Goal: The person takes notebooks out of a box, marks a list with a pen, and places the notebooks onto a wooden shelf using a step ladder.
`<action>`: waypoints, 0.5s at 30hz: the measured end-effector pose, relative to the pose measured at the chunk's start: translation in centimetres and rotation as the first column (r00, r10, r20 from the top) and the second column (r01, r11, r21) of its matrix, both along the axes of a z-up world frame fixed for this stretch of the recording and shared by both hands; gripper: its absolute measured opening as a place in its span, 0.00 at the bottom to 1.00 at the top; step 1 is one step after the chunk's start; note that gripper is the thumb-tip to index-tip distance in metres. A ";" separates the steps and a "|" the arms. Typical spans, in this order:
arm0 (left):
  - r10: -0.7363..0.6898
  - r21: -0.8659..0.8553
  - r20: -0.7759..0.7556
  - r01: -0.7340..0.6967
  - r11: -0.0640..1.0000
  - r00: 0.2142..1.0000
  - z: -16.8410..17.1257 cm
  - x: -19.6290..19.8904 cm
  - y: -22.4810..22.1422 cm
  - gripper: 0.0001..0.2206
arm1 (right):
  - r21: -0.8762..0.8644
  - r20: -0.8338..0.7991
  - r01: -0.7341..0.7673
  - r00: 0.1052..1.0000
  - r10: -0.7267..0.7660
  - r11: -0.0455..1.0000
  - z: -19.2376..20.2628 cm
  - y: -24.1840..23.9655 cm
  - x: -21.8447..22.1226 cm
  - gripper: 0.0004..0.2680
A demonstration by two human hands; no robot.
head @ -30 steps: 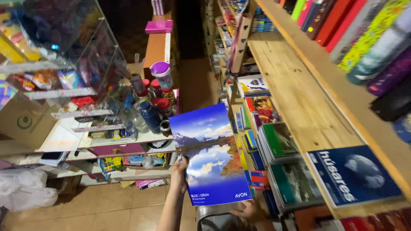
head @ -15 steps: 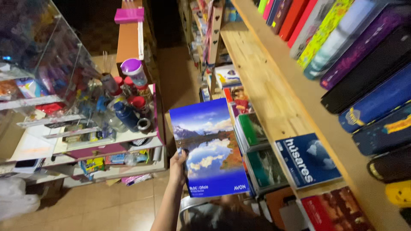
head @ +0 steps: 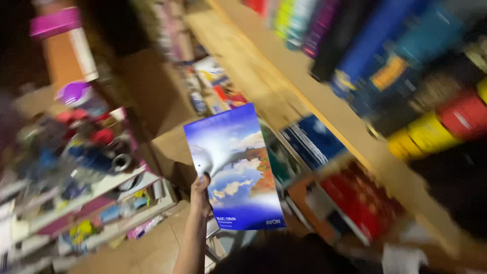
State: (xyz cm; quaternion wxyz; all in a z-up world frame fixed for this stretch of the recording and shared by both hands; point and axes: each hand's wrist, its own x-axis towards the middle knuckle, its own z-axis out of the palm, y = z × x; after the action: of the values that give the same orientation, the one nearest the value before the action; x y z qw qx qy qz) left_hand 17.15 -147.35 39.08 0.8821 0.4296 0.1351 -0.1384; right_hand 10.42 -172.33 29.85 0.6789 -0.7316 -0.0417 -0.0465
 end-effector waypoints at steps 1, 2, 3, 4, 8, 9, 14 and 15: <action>-0.066 0.001 -0.006 0.066 0.998 0.998 1.9 -0.4 -0.7 0.14 | 0.041 -0.015 0.064 0.998 -0.063 0.997 0.0 -0.8 -1.1 0.30; -0.134 0.012 -0.020 0.134 0.991 0.991 1.2 -0.5 -1.0 0.14 | 0.082 -0.030 0.128 0.992 -0.126 0.988 0.1 -1.6 -2.7 0.30; -0.177 0.027 -0.022 0.177 0.984 0.984 0.4 -0.6 -1.7 0.14 | 0.113 -0.046 0.189 0.982 -0.185 0.975 0.3 -2.9 -4.3 0.31; -0.219 0.042 -0.025 0.220 0.975 0.975 -0.4 -0.8 -2.5 0.13 | 0.143 -0.061 0.250 0.968 -0.243 0.958 0.4 -4.1 -6.1 0.31; -0.440 0.096 -0.075 0.446 0.890 0.895 -11.3 1.0 -6.6 0.14 | 0.267 -0.131 0.466 0.885 -0.447 0.844 1.1 -5.0 -16.6 0.32; -0.500 0.261 -0.143 0.520 0.814 0.854 -11.2 0.3 -8.2 0.18 | 0.294 -0.140 0.503 0.864 -0.484 0.813 0.7 -4.6 -18.6 0.33; -0.725 0.233 -0.089 0.722 0.652 0.683 -8.6 -5.1 -15.6 0.14 | 0.255 -0.258 0.811 0.581 -0.772 0.526 0.9 -0.7 -25.1 0.35; -0.833 0.400 0.071 0.749 0.528 0.549 -8.3 -5.5 -16.1 0.18 | 0.237 -0.180 0.842 0.529 -0.829 0.486 0.0 -1.0 -25.9 0.34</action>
State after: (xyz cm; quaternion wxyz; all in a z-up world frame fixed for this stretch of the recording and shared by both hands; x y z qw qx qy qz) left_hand 11.61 -163.45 30.80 0.6463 0.5954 -0.1694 -0.4462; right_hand -15.51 -173.36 29.86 0.6722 -0.5505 0.3396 -0.3604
